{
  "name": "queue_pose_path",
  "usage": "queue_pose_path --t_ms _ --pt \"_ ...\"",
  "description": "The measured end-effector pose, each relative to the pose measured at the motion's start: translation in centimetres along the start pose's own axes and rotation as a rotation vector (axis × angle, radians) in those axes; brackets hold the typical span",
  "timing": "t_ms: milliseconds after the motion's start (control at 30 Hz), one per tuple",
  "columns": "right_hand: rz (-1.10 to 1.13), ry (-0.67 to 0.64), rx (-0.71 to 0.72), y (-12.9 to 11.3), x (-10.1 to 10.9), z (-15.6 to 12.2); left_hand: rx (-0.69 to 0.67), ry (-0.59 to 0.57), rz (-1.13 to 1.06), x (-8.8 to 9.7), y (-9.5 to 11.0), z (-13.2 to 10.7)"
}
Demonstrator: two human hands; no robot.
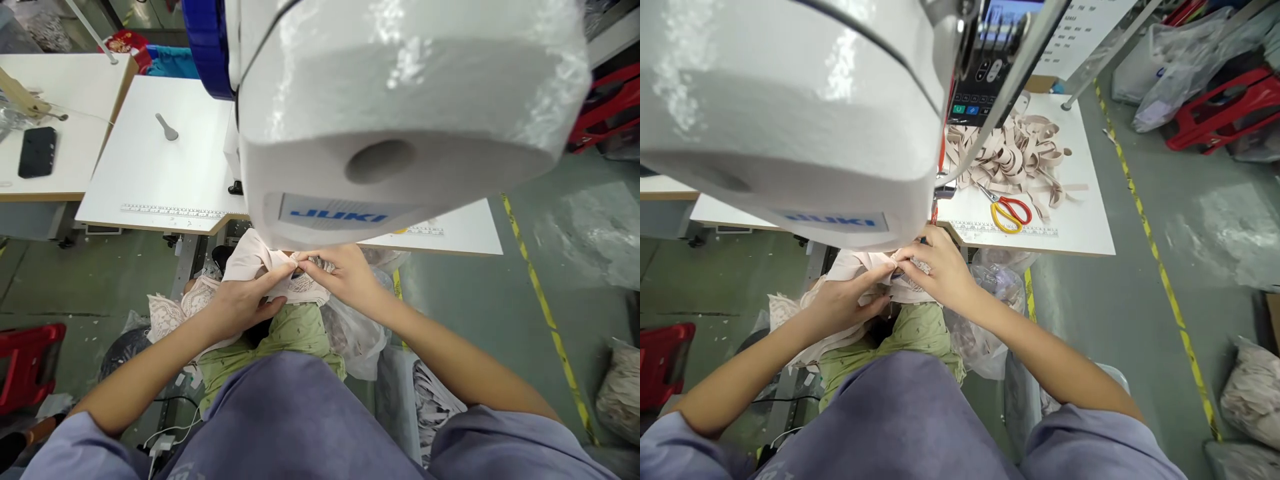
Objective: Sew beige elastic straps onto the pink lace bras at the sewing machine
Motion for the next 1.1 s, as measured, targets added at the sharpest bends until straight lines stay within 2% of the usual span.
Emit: queue_pose_path --t_ms 133,333,467,567,667,800,867,967,1033,1100 --pt "0.080 0.016 -0.075 0.1 -0.2 0.2 0.085 -0.054 -0.107 -0.2 0.8 0.1" --pt "0.101 0.032 -0.052 -0.2 -0.1 0.5 0.099 0.032 -0.139 -0.8 1.4 0.0" --pt "-0.002 0.165 0.074 0.1 -0.6 -0.3 0.090 0.061 -0.022 -0.8 1.6 0.0" --pt "-0.109 0.285 0.280 0.6 -1.1 -1.4 0.092 0.060 0.029 -0.3 1.6 -0.1" --pt "-0.197 0.284 0.439 1.3 -1.5 -2.0 0.065 0.026 0.027 0.5 1.2 -0.1" --pt "-0.340 0.278 0.447 1.2 -1.2 -1.6 -0.042 -0.120 -0.062 1.6 -0.4 0.2" --pt "-0.376 0.299 0.455 0.6 -0.9 -1.5 -0.101 -0.149 -0.026 1.9 -1.0 0.3" --pt "-0.303 0.279 0.375 0.1 -0.7 -1.9 -0.103 -0.107 0.057 1.9 -1.1 0.5" --pt "-0.096 0.213 0.189 0.4 -0.9 -2.3 -0.052 -0.109 0.047 1.7 -0.5 0.6" --pt "0.209 0.161 -0.053 1.4 -1.4 -2.3 0.026 -0.140 0.033 1.7 0.4 0.7"
Point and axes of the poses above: each hand's wrist, its own z-axis towards the middle knuckle, its own x-axis out of the back of the hand, y = z × x, the point moved 2 cm from there along z, towards the middle knuckle, and after that the axes turned 4 degrees about y, right-handed, at the moved point
